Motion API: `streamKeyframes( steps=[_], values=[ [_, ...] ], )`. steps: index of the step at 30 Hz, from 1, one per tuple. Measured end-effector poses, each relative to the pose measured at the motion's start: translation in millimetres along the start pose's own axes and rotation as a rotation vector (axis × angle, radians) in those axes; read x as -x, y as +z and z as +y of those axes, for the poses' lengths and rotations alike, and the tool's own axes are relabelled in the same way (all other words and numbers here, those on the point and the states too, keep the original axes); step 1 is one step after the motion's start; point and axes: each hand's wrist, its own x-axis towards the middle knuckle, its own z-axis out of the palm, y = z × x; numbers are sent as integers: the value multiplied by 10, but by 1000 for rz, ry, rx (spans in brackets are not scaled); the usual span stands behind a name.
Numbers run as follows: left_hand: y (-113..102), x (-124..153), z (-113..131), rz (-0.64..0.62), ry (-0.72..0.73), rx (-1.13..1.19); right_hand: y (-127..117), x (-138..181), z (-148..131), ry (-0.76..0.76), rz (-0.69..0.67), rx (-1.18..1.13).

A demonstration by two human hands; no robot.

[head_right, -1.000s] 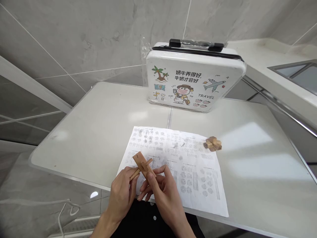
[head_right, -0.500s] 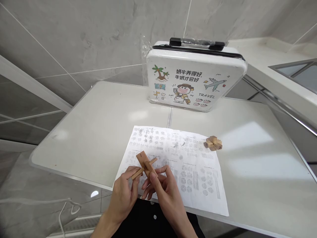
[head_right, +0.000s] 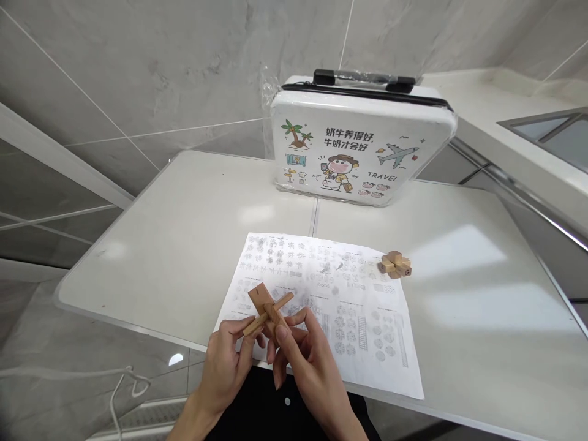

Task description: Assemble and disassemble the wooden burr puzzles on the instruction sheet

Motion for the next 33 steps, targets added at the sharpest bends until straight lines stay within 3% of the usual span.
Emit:
streamKeyframes(
  steps=[4,15,25,33],
  values=[
    [-19,-38,60,-36,-71,60,-17,-3,-4,37,1,-16],
    [15,-112,240,-23,-561,508,-105,-23,-39,29,-56,-4],
    [-64,-231,230,-27,-708,752,-221,-51,56,-27,136,379],
    [-12,-197,203,-88,-762,808,-142,-81,121,-97,77,488]
  ],
)
